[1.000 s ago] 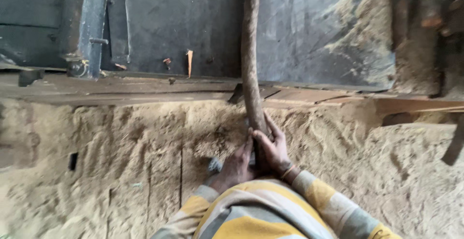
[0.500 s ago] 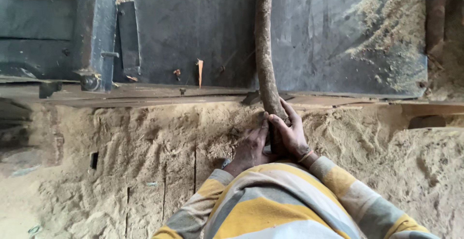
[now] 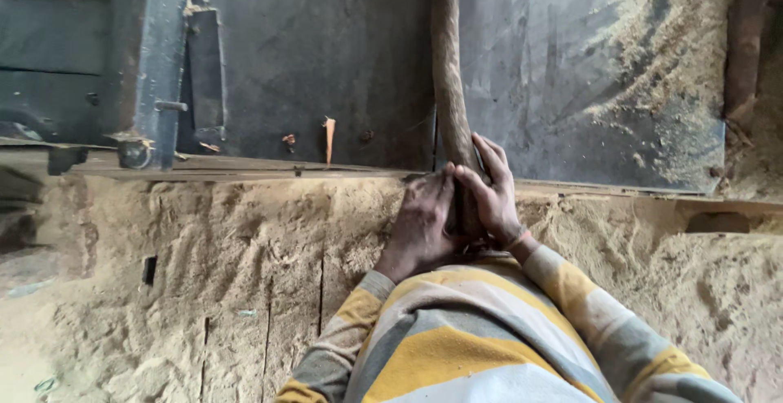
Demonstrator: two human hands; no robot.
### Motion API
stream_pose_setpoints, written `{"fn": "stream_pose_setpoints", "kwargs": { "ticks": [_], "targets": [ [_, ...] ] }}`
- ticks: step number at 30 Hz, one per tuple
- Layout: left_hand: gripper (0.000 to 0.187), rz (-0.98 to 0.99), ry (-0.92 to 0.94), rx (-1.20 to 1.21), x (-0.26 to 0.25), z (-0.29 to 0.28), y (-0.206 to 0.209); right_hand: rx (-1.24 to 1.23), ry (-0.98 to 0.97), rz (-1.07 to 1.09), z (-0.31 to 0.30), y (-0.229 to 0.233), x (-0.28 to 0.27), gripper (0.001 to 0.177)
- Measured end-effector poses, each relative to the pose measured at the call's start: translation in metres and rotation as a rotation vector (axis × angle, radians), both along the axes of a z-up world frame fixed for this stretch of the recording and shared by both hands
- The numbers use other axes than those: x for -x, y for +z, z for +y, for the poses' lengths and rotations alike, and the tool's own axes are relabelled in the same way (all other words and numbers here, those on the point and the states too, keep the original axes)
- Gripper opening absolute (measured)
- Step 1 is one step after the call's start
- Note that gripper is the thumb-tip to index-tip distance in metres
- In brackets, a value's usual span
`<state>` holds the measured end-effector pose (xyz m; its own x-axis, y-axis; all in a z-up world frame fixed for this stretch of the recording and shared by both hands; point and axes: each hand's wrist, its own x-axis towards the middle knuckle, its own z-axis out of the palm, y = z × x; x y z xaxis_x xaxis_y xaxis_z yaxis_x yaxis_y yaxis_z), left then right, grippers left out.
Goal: The person selects branches from a pile and feeds them one by one into a vertical bandsaw. They guide the wood through the blade with both hands, then remove the cut pieces and place them aside. The process repeats with multiple branches throughout the clip.
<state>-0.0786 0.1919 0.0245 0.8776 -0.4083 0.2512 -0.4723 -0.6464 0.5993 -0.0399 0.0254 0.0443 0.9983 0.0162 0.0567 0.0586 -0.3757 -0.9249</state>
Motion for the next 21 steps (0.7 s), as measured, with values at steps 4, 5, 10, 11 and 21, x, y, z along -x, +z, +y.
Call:
{"fn": "stream_pose_setpoints", "kwargs": {
  "ticks": [4, 5, 10, 11, 21],
  "targets": [
    [0.119, 0.060, 0.020, -0.025, -0.022, -0.005, 0.000, -0.096, -0.035, 0.051, 0.000, 0.003, -0.024, 0.065],
    [0.120, 0.098, 0.016, -0.016, -0.029, -0.005, 0.001, -0.087, -0.045, 0.062, 0.001, 0.005, -0.030, 0.065],
    [0.125, -0.010, 0.020, -0.161, -0.072, -0.003, 0.003, -0.032, -0.133, 0.041, 0.002, -0.002, -0.065, 0.067],
    [0.128, 0.048, 0.010, -0.147, -0.080, -0.004, 0.002, -0.046, -0.162, 0.047, 0.004, -0.008, -0.072, 0.067],
    [0.128, 0.169, 0.046, -0.133, -0.148, 0.006, -0.025, 0.053, -0.168, -0.009, 0.005, -0.034, -0.100, 0.056]
  ]
}}
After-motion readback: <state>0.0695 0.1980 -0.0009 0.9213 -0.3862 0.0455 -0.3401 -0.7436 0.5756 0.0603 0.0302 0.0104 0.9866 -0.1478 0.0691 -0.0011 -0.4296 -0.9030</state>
